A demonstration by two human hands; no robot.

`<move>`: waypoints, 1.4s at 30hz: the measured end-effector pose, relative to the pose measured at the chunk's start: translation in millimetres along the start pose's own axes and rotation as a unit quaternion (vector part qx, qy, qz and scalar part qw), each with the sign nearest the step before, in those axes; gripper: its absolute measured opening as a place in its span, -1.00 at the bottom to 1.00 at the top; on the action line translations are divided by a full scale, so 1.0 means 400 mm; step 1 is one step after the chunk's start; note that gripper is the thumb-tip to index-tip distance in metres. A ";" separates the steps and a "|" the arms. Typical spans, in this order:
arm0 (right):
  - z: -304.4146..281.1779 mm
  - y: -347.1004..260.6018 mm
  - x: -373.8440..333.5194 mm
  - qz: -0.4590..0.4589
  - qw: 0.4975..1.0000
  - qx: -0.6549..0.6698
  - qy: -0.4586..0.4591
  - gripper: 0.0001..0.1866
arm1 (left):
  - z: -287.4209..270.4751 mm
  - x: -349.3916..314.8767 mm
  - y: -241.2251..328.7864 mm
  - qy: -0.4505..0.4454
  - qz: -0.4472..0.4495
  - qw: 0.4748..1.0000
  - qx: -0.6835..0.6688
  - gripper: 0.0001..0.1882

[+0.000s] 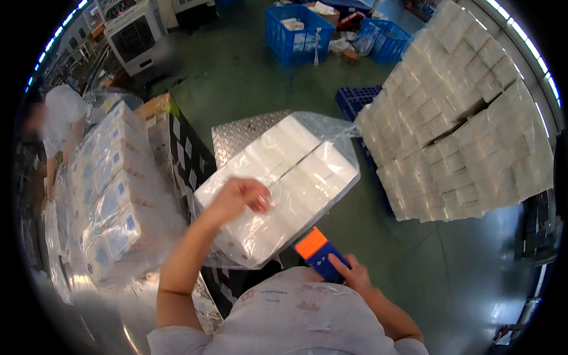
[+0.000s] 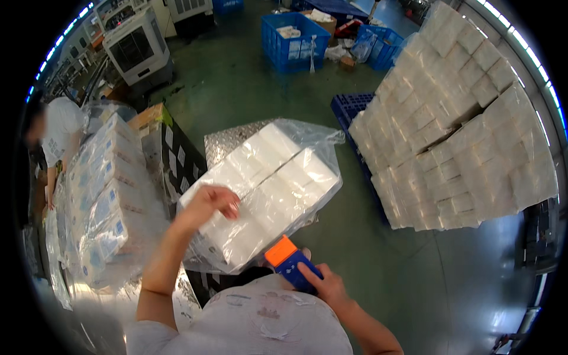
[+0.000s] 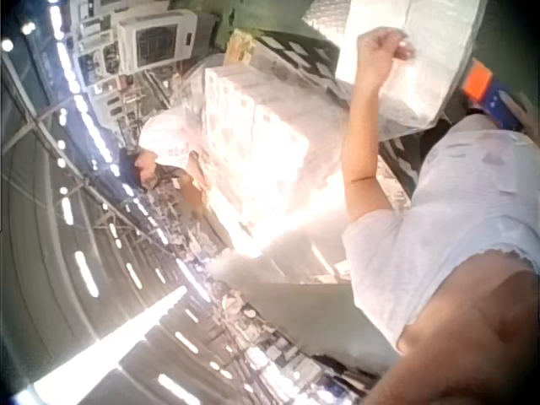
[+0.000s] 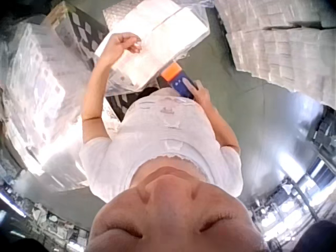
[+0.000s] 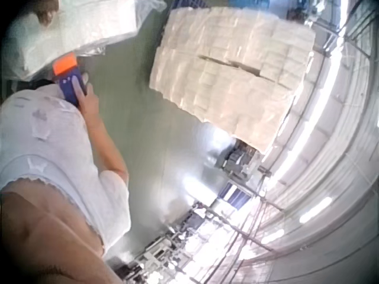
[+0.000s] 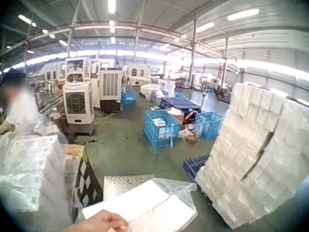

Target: The person picks up individual white paper rolls from a blue bin, places them into a large plastic bag on a metal table, and seals the bag using a handheld tape dispenser.

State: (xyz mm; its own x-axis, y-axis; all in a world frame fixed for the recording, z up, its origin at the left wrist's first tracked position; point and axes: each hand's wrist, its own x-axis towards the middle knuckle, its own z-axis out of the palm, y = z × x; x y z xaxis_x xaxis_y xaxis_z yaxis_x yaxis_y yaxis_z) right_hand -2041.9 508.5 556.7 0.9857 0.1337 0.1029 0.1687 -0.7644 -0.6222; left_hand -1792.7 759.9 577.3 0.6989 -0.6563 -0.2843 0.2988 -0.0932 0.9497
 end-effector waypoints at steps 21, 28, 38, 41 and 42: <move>0.116 0.113 0.113 0.325 0.889 -0.118 -0.301 -0.43 | -0.450 0.179 -0.339 0.043 -0.183 0.959 0.212 -0.56; 0.026 0.320 0.090 0.379 0.895 -0.154 -0.178 -0.38 | -0.421 0.161 -0.247 0.189 -0.039 0.908 0.372 -0.57; 0.004 0.738 0.535 0.271 0.945 -0.013 0.180 -0.41 | -0.003 0.263 -0.148 0.198 0.204 0.770 0.571 -0.42; -0.019 0.658 0.660 0.263 0.889 0.308 0.214 -0.60 | 0.113 0.334 -0.146 0.185 0.217 0.766 0.576 -0.38; -0.040 0.623 0.682 0.264 0.843 0.419 0.209 -0.64 | 0.146 0.359 -0.143 0.185 0.204 0.773 0.571 -0.37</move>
State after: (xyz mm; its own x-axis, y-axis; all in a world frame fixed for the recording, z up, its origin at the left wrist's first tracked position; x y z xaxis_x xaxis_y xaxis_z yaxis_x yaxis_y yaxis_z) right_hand -1730.9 344.1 442.1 0.8675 -0.4533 -0.2050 -0.1841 0.0903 -0.9788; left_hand -1747.4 627.3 489.6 0.7845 -0.5665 0.2525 -0.6173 -0.6738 0.4062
